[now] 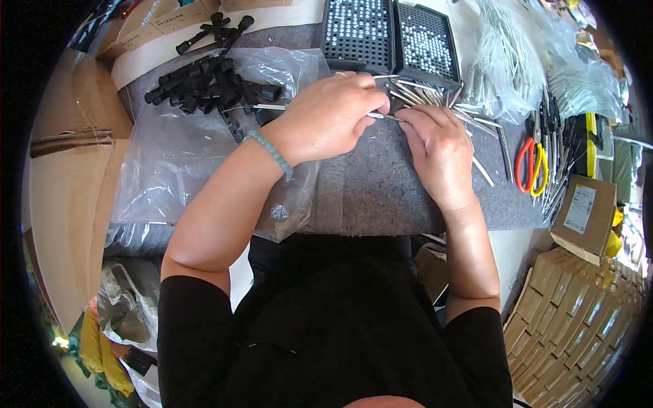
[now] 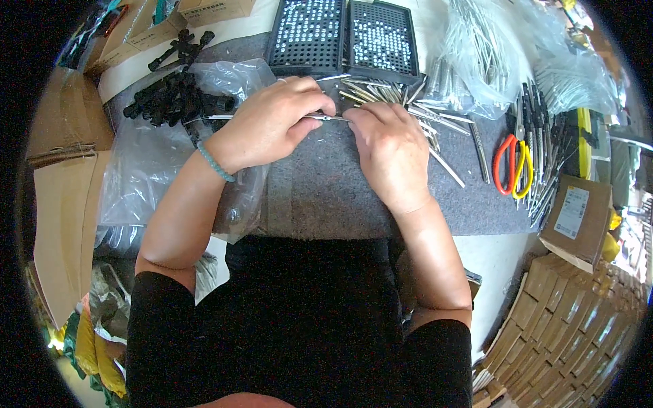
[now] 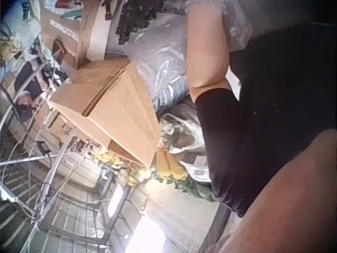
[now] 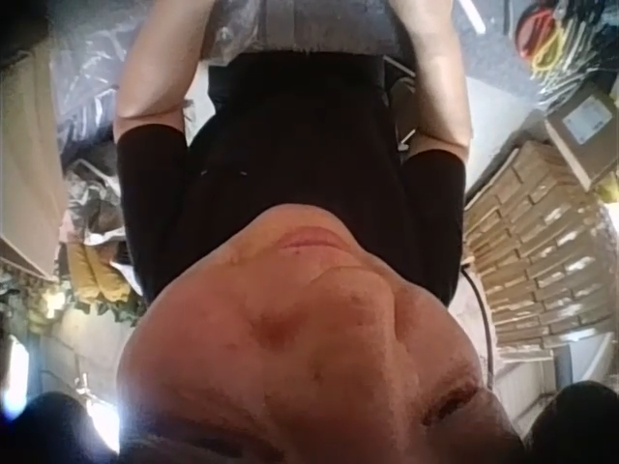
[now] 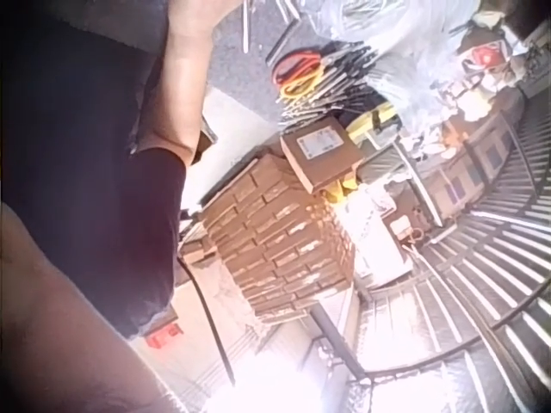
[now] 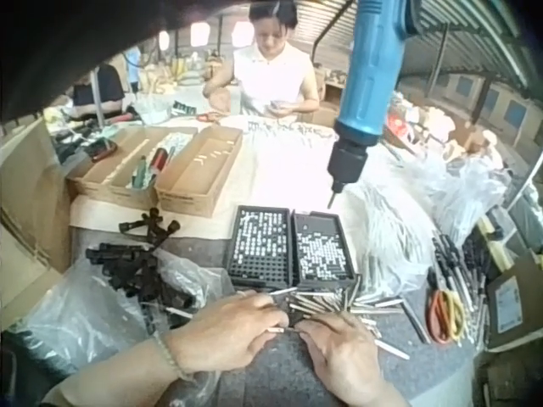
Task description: Assembling small metal pins into plastic housings using a power screwdriver on a workshop table.
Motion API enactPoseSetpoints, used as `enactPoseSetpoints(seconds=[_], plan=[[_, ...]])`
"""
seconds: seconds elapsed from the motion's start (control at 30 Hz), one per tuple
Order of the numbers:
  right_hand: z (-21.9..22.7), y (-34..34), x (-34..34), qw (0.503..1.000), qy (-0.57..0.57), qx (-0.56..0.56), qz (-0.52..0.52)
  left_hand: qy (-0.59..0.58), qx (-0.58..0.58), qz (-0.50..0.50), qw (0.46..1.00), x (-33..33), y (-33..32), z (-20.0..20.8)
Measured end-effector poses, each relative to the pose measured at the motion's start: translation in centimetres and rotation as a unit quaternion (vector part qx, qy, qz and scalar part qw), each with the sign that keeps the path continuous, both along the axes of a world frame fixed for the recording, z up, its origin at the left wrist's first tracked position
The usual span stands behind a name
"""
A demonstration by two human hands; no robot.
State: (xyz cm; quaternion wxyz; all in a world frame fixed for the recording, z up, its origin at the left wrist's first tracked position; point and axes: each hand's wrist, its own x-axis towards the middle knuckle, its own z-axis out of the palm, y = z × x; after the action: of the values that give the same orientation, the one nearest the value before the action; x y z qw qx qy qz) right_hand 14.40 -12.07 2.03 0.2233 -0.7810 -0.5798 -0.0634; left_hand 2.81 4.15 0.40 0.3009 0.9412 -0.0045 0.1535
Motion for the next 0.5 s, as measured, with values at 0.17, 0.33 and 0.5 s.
enactPoseSetpoints(seconds=[0.17, 0.33, 0.5], plan=[[-0.4, -0.2, 1.7, 0.997, 0.055, 0.021, 0.051, 0.008, -0.039, -0.001, 0.999, 0.1, 0.1, -0.2], [-0.5, 0.4, 1.0, 0.996, 0.070, 0.024, 0.056, 0.014, -0.056, 0.005, 0.998, 0.2, -0.2, 0.0], [0.2, -0.3, 1.0, 1.000, -0.014, 0.022, -0.010, 0.002, -0.033, 0.016, 0.999, -0.1, -0.3, 0.0]])
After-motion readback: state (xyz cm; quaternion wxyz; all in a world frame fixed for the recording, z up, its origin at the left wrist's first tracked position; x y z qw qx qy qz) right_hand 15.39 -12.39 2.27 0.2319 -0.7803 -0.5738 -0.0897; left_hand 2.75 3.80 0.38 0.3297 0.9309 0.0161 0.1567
